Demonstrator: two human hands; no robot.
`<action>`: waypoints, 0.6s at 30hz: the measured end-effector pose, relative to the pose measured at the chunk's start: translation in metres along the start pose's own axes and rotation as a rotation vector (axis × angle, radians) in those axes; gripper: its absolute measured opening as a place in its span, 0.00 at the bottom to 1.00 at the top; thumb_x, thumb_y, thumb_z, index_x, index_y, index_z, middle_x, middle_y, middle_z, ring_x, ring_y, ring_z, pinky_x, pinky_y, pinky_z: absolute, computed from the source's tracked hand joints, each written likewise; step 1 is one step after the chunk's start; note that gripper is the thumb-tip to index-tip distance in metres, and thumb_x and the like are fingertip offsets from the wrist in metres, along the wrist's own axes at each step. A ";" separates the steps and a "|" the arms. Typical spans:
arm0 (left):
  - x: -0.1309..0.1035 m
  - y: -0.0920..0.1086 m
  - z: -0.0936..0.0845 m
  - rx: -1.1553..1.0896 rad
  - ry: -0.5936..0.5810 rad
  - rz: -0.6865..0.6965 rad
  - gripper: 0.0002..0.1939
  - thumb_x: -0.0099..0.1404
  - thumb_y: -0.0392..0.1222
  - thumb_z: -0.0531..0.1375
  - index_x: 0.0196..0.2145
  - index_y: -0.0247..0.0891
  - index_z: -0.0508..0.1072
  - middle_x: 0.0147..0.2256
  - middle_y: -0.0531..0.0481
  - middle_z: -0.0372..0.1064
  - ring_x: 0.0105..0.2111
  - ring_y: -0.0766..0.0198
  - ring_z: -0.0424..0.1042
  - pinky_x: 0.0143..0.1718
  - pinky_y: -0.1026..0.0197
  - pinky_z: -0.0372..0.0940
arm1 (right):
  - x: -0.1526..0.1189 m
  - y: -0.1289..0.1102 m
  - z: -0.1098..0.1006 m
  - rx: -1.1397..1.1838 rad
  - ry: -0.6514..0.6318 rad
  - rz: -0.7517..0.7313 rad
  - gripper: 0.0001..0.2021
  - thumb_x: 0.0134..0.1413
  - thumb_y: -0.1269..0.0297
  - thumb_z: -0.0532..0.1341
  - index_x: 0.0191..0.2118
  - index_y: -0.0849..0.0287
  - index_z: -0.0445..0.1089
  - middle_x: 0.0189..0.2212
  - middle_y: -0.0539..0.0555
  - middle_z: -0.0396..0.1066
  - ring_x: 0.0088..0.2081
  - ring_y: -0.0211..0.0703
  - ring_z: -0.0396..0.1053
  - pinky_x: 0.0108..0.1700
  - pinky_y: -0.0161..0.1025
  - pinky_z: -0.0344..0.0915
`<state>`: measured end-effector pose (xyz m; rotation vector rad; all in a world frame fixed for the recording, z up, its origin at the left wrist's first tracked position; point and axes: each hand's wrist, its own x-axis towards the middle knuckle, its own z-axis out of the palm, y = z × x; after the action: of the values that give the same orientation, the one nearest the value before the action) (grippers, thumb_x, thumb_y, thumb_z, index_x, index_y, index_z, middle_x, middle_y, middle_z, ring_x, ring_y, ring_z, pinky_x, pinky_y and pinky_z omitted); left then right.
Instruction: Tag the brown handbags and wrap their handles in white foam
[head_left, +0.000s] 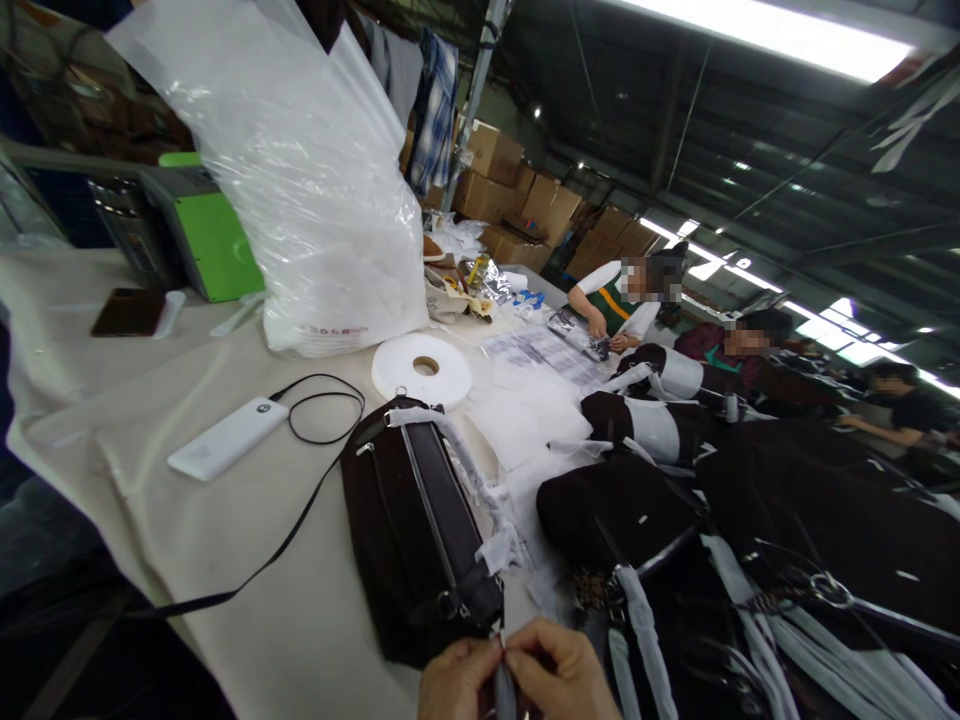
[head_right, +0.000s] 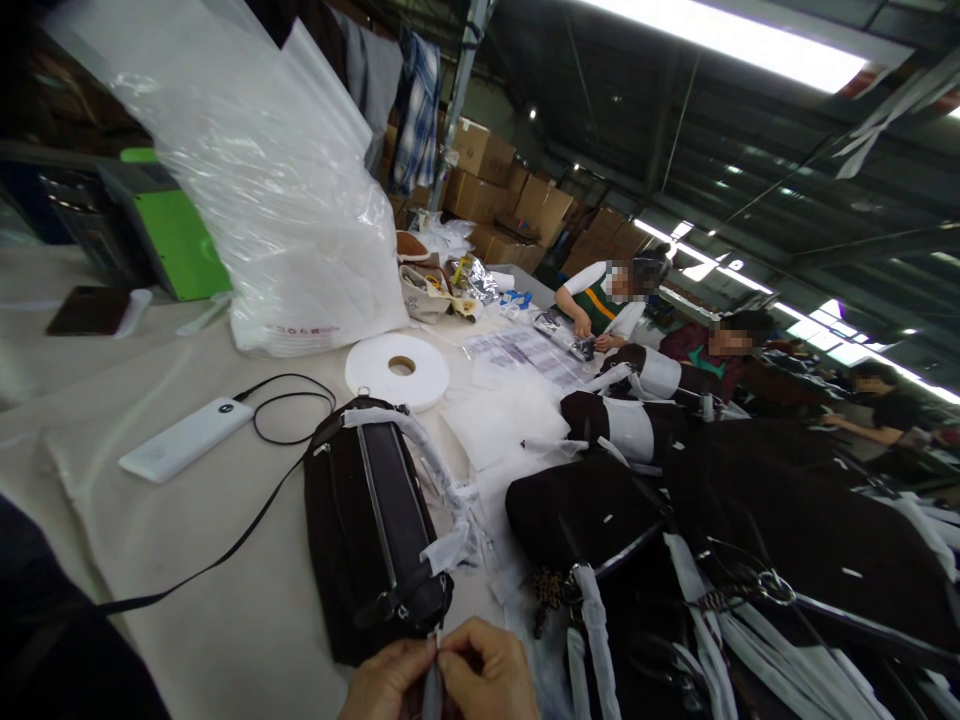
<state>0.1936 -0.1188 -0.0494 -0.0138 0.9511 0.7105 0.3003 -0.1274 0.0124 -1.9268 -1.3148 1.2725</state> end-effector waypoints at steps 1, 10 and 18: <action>0.003 -0.003 -0.002 0.002 -0.009 0.013 0.17 0.39 0.46 0.69 0.20 0.32 0.69 0.13 0.50 0.64 0.16 0.61 0.65 0.20 0.62 0.57 | 0.001 -0.004 -0.001 0.082 -0.032 0.037 0.08 0.44 0.63 0.58 0.22 0.60 0.68 0.12 0.46 0.61 0.16 0.34 0.60 0.19 0.30 0.54; 0.000 0.004 -0.003 0.013 -0.059 -0.054 0.11 0.43 0.40 0.67 0.21 0.32 0.69 0.12 0.47 0.65 0.15 0.58 0.67 0.19 0.61 0.58 | 0.013 -0.006 0.002 0.283 -0.064 0.042 0.05 0.35 0.66 0.62 0.18 0.60 0.66 0.09 0.44 0.62 0.13 0.35 0.62 0.16 0.30 0.56; -0.013 0.029 0.009 0.053 -0.063 -0.266 0.06 0.48 0.33 0.55 0.18 0.29 0.69 0.15 0.42 0.67 0.18 0.58 0.69 0.23 0.61 0.62 | 0.017 -0.010 0.001 0.243 -0.036 0.066 0.04 0.30 0.69 0.61 0.15 0.60 0.64 0.08 0.44 0.61 0.12 0.34 0.60 0.16 0.29 0.55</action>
<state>0.1794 -0.0999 -0.0258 -0.0701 0.8873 0.4374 0.2966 -0.1081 0.0129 -1.7969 -1.0660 1.4331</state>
